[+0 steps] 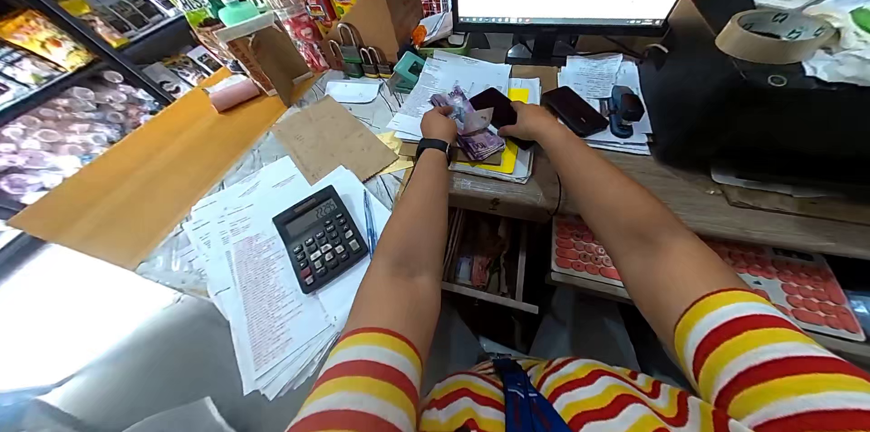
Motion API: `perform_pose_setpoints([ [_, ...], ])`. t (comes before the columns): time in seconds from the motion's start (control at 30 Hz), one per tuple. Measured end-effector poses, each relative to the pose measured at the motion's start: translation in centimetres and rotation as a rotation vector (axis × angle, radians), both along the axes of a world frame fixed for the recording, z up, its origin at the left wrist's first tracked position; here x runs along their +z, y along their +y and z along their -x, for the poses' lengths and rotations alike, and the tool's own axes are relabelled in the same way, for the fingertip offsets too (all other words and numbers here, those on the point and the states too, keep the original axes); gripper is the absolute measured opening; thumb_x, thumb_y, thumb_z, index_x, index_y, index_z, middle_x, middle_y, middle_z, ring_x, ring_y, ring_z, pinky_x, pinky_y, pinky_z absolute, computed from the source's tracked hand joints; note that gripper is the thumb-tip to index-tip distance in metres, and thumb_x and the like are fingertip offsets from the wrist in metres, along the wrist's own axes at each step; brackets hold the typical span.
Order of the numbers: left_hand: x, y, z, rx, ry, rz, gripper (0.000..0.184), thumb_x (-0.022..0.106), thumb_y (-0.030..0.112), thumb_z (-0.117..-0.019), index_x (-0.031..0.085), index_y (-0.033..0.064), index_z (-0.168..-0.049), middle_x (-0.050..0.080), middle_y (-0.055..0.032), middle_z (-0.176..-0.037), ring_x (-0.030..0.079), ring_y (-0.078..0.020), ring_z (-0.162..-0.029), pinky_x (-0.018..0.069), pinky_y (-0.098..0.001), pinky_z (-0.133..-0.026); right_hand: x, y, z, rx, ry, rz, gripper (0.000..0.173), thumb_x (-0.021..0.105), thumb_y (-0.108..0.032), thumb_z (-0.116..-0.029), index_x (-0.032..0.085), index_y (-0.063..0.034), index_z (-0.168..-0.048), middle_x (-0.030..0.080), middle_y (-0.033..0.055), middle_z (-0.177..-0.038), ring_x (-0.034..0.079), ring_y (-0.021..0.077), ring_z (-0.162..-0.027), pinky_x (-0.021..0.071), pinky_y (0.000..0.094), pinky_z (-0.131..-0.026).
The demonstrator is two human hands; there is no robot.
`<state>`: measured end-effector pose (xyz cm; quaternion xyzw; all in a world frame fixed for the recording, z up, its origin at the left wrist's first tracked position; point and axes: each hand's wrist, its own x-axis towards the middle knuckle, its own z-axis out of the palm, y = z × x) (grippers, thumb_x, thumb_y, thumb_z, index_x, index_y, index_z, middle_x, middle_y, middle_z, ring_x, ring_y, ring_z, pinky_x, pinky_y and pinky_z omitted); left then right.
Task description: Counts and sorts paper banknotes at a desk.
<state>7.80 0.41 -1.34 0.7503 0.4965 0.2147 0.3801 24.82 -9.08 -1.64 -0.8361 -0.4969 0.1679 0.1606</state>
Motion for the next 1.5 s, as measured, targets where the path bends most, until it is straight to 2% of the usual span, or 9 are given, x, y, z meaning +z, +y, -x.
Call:
perform_pose_setpoints([
  [0.17,-0.1,-0.4,-0.3,-0.077,0.151,-0.041,0.050,0.067,0.007,-0.0916,0.057,-0.0016,-0.140,0.058,-0.0268,-0.139,0.053,-0.0403,-0.134,0.0401,-0.0579,-0.111,-0.6,0.4,-1.4,-0.054,0.083,-0.082,0.092,0.086,-0.031,-0.0818,0.037,-0.0030,-0.156,0.056,0.0350,-0.136,0.052,0.0533,-0.129,0.0383,0.0715,-0.105],
  [0.37,-1.3,-0.2,-1.3,-0.140,0.186,-0.081,0.085,0.089,0.031,-0.0775,0.050,-0.0088,-0.141,0.046,-0.0339,-0.145,0.046,-0.0464,-0.136,0.0391,-0.0595,-0.112,4.1,0.6,-1.8,-0.312,0.491,-0.397,0.082,0.079,-0.027,-0.0872,0.038,0.0021,-0.152,0.052,0.0300,-0.141,0.053,0.0416,-0.129,0.0447,0.0589,-0.104],
  [0.63,-0.4,-1.5,-0.7,-0.134,0.427,-0.178,0.070,0.076,0.038,-0.0874,0.054,-0.0005,-0.142,0.048,-0.0280,-0.148,0.040,-0.0465,-0.141,0.0326,-0.0717,-0.106,4.4,2.8,6.3,-0.069,0.308,-0.258,0.091,0.082,-0.031,-0.0858,0.032,0.0024,-0.155,0.058,0.0337,-0.134,0.057,0.0482,-0.126,0.0446,0.0649,-0.103],
  [0.8,-1.1,-0.2,1.0,-0.163,0.502,-0.090,0.075,0.067,0.049,-0.0924,0.042,0.0187,-0.156,0.009,-0.0249,-0.169,-0.002,-0.0486,-0.155,-0.0035,-0.0802,-0.113,1.7,2.9,7.3,-0.096,0.256,-0.111,0.095,0.081,-0.037,-0.0868,0.028,-0.0032,-0.158,0.055,0.0310,-0.140,0.051,0.0472,-0.133,0.0403,0.0638,-0.107],
  [0.97,0.9,0.6,2.8,-0.259,0.548,-0.050,0.101,0.079,0.052,-0.0830,0.031,0.0057,-0.160,0.003,-0.0352,-0.165,0.006,-0.0554,-0.152,0.0139,-0.0723,-0.118,0.9,2.4,8.0,-0.094,0.171,-0.095,0.095,0.083,-0.034,-0.0851,0.031,-0.0005,-0.157,0.050,0.0329,-0.144,0.045,0.0501,-0.137,0.0378,0.0659,-0.109],
  [1.13,3.7,-1.8,3.2,-0.112,0.392,-0.085,0.109,0.081,0.042,-0.0829,0.019,-0.0009,-0.161,0.002,-0.0375,-0.164,0.006,-0.0562,-0.152,0.0162,-0.0668,-0.120,0.4,2.0,8.1,-0.072,0.116,-0.111,0.095,0.080,-0.039,-0.0876,0.029,0.0010,-0.157,0.047,0.0333,-0.147,0.042,0.0507,-0.140,0.0358,0.0658,-0.111],
  [1.27,3.4,-6.8,2.9,0.071,-0.191,-0.282,0.079,0.076,0.040,-0.0882,0.046,-0.0036,-0.147,0.026,-0.0309,-0.162,0.016,-0.0442,-0.154,0.0177,-0.0660,-0.121,1.1,0.5,6.9,-0.023,0.146,-0.409,0.083,0.073,-0.044,-0.0908,0.042,0.0030,-0.151,0.053,0.0290,-0.145,0.048,0.0422,-0.138,0.0358,0.0601,-0.114],
  [1.4,-2.5,-14.1,4.2,-0.028,-0.853,-0.577,0.073,0.062,0.018,-0.0981,0.027,-0.0189,-0.150,0.026,-0.0382,-0.157,0.029,-0.0388,-0.150,0.0270,-0.0469,-0.123,0.3,-8.1,9.4,0.114,0.164,-0.818,0.034,0.054,-0.024,-0.1035,0.066,0.0053,-0.117,0.070,0.0152,-0.109,0.068,0.0158,-0.100,0.0552,0.0328,-0.090],
  [1.5,-9.1,-16.4,7.3,-0.108,-0.858,-0.388,0.061,0.056,0.014,-0.1020,0.031,-0.0155,-0.149,0.030,-0.0321,-0.159,0.036,-0.0311,-0.148,0.0352,-0.0422,-0.120,-6.9,-14.3,13.4,0.138,0.467,-0.560,0.026,0.053,-0.013,-0.1036,0.067,0.0078,-0.111,0.071,0.0153,-0.099,0.069,0.0147,-0.085,0.0586,0.0335,-0.079],
])
